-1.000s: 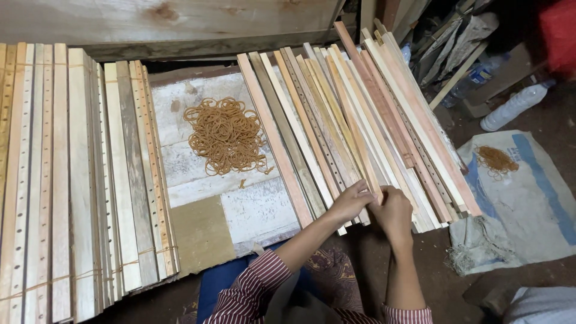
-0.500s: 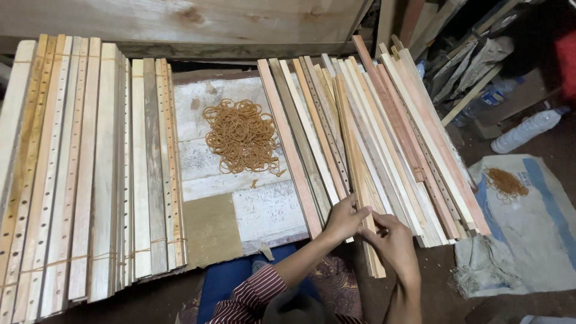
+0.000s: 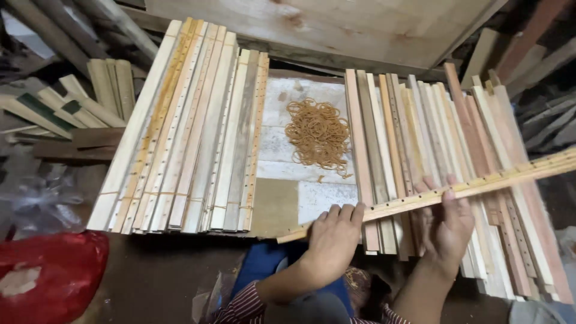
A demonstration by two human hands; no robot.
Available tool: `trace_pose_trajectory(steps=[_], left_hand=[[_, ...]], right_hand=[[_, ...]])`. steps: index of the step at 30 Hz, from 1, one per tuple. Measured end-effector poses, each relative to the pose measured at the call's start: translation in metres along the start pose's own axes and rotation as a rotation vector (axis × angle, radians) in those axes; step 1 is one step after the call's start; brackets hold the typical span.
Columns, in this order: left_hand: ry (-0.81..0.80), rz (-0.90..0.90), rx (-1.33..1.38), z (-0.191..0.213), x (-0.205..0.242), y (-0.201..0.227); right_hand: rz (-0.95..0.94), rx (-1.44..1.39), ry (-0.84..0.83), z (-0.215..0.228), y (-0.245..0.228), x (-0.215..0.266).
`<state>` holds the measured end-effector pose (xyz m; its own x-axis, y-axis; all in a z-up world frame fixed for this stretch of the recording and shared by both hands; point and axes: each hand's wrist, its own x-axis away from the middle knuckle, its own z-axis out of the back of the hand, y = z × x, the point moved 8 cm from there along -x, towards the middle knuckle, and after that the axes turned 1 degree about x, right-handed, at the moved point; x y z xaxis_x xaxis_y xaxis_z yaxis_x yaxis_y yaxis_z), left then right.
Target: Sorting and inspecting wooden slats with pre-drilled holes in a workshop
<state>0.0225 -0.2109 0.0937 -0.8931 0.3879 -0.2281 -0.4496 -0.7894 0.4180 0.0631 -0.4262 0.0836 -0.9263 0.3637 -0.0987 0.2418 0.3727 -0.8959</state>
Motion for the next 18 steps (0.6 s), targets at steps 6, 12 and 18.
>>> trace_pose_trajectory(steps=[6,12,18], left_hand=[[0.284,0.183,-0.194,0.127,0.032,-0.085],[0.299,0.551,-0.441,0.171,0.084,-0.214],[0.515,0.666,-0.597,0.173,0.119,-0.284]], right_hand=[[0.031,-0.285,0.116,0.021,0.019,-0.023],[-0.162,-0.305,0.019,0.012,0.156,-0.064],[-0.233,-0.390,0.091,-0.058,0.221,-0.038]])
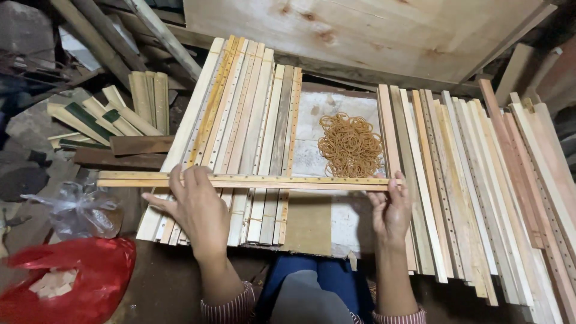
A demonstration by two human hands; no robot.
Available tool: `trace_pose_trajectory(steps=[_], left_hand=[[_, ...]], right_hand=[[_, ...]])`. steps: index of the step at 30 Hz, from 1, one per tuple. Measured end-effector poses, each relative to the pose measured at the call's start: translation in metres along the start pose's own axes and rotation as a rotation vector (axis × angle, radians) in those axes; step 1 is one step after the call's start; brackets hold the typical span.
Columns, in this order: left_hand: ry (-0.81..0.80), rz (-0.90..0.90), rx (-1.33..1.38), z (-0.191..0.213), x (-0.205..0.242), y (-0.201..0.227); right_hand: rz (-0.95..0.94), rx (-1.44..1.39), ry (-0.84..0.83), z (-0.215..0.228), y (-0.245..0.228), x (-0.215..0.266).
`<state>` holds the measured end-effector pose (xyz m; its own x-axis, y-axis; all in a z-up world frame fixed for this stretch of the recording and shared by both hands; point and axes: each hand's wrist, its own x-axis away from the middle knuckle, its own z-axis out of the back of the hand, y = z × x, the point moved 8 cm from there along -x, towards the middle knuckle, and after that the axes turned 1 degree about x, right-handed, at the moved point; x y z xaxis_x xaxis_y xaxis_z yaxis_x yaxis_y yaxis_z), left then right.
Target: Sorting and inspecting wooden slats with pre-drilled holes in a workshop
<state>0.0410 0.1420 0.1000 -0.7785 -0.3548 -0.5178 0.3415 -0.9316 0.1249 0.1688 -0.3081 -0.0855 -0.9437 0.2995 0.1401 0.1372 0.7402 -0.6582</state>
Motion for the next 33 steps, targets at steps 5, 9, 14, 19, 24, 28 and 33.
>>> trace_pose_trajectory(steps=[5,9,14,19,24,28,33], left_hand=[[-0.061,-0.131,0.240,0.023,-0.010,0.090],[-0.174,-0.571,0.618,0.014,0.024,0.209],[-0.189,-0.739,0.504,-0.047,0.047,0.248],[-0.205,-0.794,0.494,-0.065,0.050,0.252],[-0.189,-0.862,0.527,-0.043,0.048,0.253],[-0.199,-0.870,0.539,-0.061,0.059,0.252],[-0.186,-0.869,0.556,-0.057,0.058,0.251]], right_hand=[[-0.003,0.057,0.042,-0.054,0.011,0.042],[0.000,0.069,0.078,-0.048,0.019,0.051],[0.007,0.162,0.112,-0.038,0.018,0.065],[-0.028,0.183,0.090,-0.047,0.007,0.062],[0.173,0.264,0.063,-0.085,-0.022,0.036],[0.374,1.134,-0.014,-0.056,-0.014,-0.020],[0.372,1.636,0.048,-0.038,0.024,-0.054]])
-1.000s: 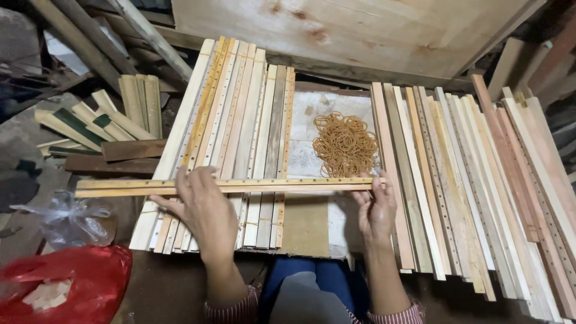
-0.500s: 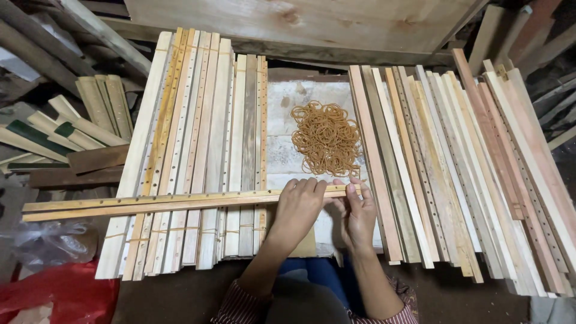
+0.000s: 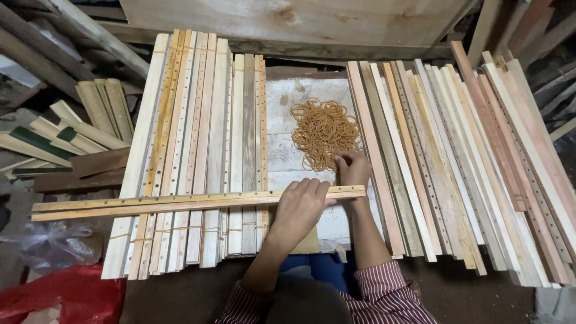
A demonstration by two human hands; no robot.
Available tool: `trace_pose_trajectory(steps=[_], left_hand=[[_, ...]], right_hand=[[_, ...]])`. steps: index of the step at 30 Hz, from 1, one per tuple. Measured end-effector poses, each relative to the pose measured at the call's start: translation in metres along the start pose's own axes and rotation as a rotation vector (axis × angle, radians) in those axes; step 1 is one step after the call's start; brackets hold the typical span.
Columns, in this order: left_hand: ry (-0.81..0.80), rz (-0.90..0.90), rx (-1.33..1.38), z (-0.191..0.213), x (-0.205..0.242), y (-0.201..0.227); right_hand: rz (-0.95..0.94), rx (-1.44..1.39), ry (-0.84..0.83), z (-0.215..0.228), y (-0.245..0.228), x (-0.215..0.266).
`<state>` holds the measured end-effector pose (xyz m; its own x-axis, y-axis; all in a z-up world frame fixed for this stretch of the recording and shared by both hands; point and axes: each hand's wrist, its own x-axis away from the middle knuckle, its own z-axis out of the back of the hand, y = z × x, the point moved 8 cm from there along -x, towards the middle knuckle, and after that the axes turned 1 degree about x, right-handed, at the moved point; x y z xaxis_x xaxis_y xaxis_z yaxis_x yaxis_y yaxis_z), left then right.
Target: Sorting and inspecting wooden slats with pre-drilled holes in a workshop
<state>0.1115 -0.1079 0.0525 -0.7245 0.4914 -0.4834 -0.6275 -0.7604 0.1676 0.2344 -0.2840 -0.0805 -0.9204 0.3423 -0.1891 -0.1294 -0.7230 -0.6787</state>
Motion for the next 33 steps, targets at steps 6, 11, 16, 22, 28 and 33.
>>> trace_pose_trajectory(steps=[6,11,16,22,28,33], left_hand=[[0.040,0.000,0.022,0.002,0.001,-0.001],[0.053,-0.016,0.007,0.007,-0.001,0.001],[0.094,-0.017,0.018,0.016,-0.005,0.003],[0.101,-0.042,0.007,0.010,-0.003,0.003],[0.113,-0.049,0.022,0.019,-0.003,0.008],[0.138,-0.083,0.023,0.037,-0.004,0.020]], right_hand=[[0.108,-0.290,0.255,0.061,-0.048,0.022],[-0.100,-0.688,0.154,0.079,-0.033,0.035],[-0.248,-1.067,-0.005,0.076,-0.005,0.042],[-0.167,-1.115,0.013,0.104,0.015,0.059],[0.215,-0.783,-0.013,0.150,-0.033,0.071],[0.138,-1.003,-0.423,0.091,-0.052,0.085]])
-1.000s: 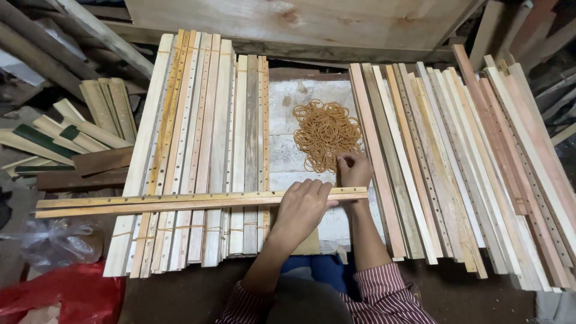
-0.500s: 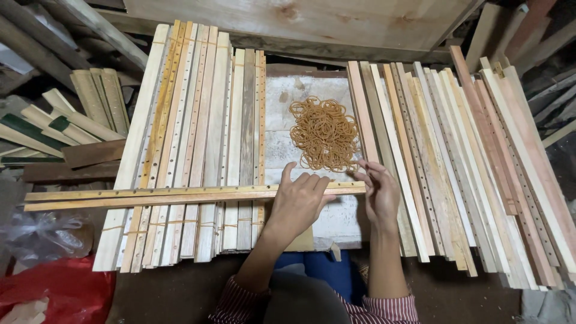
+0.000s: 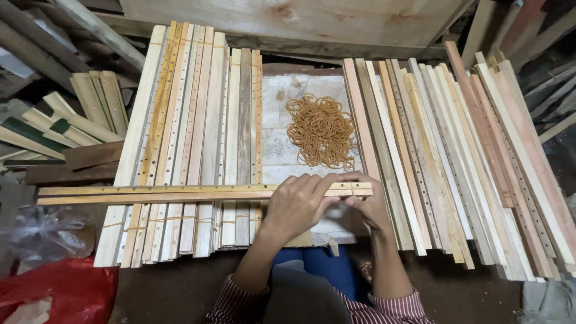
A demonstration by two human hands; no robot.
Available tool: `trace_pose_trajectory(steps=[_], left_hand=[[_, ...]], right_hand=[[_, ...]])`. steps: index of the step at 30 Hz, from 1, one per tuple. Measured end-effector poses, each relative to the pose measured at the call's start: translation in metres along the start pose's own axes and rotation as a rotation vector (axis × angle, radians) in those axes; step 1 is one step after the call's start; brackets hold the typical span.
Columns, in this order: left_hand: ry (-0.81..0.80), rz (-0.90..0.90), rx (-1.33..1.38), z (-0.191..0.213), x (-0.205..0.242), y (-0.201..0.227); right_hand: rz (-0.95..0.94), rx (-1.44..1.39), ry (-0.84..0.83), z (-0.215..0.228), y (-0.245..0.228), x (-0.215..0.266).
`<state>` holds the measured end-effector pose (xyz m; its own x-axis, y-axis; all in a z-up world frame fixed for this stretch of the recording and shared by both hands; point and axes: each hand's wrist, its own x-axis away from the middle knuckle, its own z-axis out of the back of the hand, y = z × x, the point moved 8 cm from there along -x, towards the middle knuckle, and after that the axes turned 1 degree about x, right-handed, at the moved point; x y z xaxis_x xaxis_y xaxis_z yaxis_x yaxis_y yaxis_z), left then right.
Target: Sorting and inspecting wooden slats with pre-drilled holes in a workshop
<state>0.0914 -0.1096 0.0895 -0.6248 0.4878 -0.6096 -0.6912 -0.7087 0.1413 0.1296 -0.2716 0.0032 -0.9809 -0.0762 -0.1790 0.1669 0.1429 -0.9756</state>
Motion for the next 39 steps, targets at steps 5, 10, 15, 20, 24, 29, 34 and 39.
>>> trace_pose_trajectory(steps=[5,10,15,20,24,29,34,39], left_hand=[[0.027,-0.018,0.025,0.003,-0.004,0.003],[0.031,0.002,0.022,0.016,-0.009,0.005],[0.005,-0.002,0.067,-0.007,-0.001,0.006],[-0.062,-0.006,0.103,-0.008,-0.001,0.004],[-0.120,-0.014,0.188,-0.013,0.003,0.010],[-0.160,-0.065,0.201,-0.020,0.004,0.009],[-0.171,-0.128,0.155,-0.038,-0.004,0.009],[0.080,-0.079,-0.020,-0.015,-0.027,0.019]], right_hand=[[-0.082,-0.104,-0.074,-0.022,0.101,0.043],[-0.061,-0.756,-0.182,-0.050,0.051,0.081],[-0.207,-1.445,0.136,0.023,0.092,0.074],[-0.335,-1.310,0.200,0.068,0.122,0.057],[-0.249,-0.458,0.224,0.052,0.032,0.055],[-0.270,-0.227,0.205,0.079,0.042,0.050],[-0.367,-0.204,0.209,0.072,0.047,0.064],[-0.237,-0.613,0.390,0.082,0.081,0.076]])
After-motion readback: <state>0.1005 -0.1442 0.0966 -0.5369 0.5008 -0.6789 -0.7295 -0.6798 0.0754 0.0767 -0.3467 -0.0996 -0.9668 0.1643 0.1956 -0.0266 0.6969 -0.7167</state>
